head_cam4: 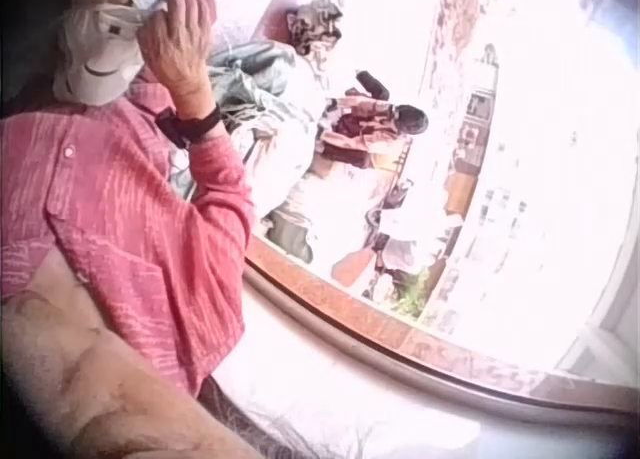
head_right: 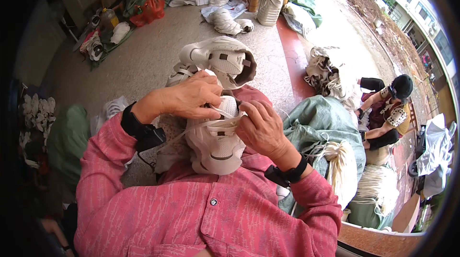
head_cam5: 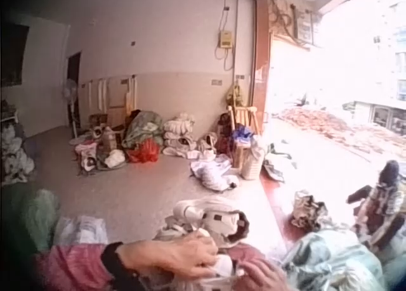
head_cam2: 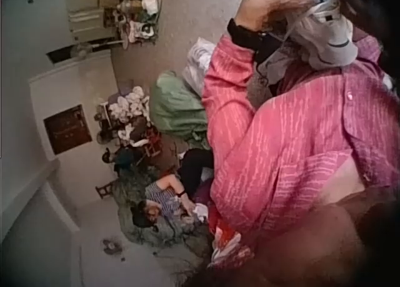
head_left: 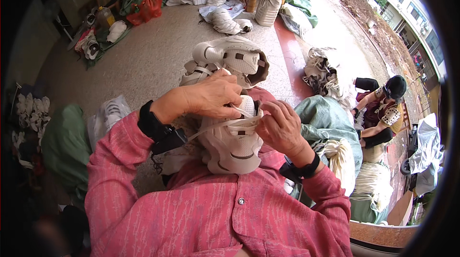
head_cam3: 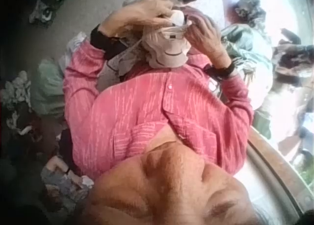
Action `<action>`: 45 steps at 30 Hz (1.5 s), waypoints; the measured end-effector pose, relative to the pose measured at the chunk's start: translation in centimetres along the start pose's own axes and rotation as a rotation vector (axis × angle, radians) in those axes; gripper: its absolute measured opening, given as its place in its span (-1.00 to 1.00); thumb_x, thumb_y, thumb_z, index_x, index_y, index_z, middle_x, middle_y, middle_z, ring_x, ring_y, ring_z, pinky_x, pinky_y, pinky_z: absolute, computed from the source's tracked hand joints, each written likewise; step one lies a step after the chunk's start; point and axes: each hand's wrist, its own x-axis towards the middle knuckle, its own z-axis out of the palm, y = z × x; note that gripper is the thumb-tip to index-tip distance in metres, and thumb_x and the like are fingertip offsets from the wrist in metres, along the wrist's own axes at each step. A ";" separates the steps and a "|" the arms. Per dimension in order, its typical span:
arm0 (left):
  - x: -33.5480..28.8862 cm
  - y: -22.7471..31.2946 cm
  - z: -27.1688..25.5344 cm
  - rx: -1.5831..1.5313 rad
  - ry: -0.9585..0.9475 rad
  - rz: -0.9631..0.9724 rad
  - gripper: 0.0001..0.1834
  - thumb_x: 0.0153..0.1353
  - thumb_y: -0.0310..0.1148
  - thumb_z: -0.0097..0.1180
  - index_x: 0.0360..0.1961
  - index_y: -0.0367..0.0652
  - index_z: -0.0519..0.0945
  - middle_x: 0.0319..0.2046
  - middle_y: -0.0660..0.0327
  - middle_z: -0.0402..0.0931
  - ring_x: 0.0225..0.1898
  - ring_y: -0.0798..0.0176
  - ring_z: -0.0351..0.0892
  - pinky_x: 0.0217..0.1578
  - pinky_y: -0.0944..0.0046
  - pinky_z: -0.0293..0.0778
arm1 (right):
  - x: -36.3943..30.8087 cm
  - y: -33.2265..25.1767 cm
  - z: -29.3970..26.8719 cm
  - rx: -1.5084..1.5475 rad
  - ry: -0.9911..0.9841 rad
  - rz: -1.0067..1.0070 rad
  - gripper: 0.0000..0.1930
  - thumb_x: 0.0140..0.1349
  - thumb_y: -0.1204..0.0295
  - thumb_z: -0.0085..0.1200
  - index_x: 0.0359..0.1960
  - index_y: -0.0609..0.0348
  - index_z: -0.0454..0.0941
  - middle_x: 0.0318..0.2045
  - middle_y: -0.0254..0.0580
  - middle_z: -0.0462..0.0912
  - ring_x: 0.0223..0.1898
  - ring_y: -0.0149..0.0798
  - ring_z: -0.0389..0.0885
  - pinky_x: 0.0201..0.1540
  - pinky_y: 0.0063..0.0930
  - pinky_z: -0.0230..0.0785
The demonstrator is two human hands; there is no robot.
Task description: The recorder is lacing a white shoe and assembling shoe components in an industrial environment.
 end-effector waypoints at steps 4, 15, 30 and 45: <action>0.2 -0.4 0.1 -0.047 0.033 0.005 -0.70 0.14 -0.09 0.19 -0.49 -0.12 0.60 -0.41 0.22 0.48 -0.16 0.13 0.43 0.03 0.15 0.21 | 0.2 0.6 -0.3 0.201 0.039 -0.057 -0.78 -0.13 0.48 0.12 -0.40 0.17 0.39 -0.02 0.00 0.49 0.14 0.09 0.44 0.17 -0.10 0.27; 2.9 -0.4 1.1 -0.205 0.714 -0.002 -0.87 0.18 -0.35 0.19 -0.41 -0.19 0.62 -0.52 0.22 0.52 -0.43 0.19 0.52 -0.32 0.23 0.44 | 0.9 0.4 1.5 0.667 0.049 0.323 -0.88 0.05 0.53 0.10 -0.37 0.16 0.44 -0.33 -0.21 0.51 -0.20 -0.13 0.47 -0.03 -0.29 0.25; -14.8 7.7 11.4 -2.314 0.552 -0.736 -0.37 0.37 -0.06 0.01 0.35 -0.06 0.15 -0.41 0.28 0.34 -0.50 0.44 0.31 -0.67 0.55 0.22 | 0.5 1.3 1.6 1.279 -0.072 0.326 -0.92 0.37 0.54 -0.07 -0.23 0.16 0.50 -0.26 -0.38 0.44 -0.18 -0.46 0.41 -0.09 -0.57 0.28; -18.1 6.5 0.1 -1.393 1.371 -0.512 -0.71 0.39 -0.22 0.02 -0.04 -0.22 0.51 -0.55 0.40 0.35 -0.64 0.55 0.28 -0.68 0.53 0.23 | 3.0 -0.1 0.2 1.600 0.074 0.690 -0.73 0.20 0.68 -0.01 -0.07 0.20 0.53 -0.29 -0.36 0.56 -0.27 -0.42 0.52 -0.26 -0.51 0.35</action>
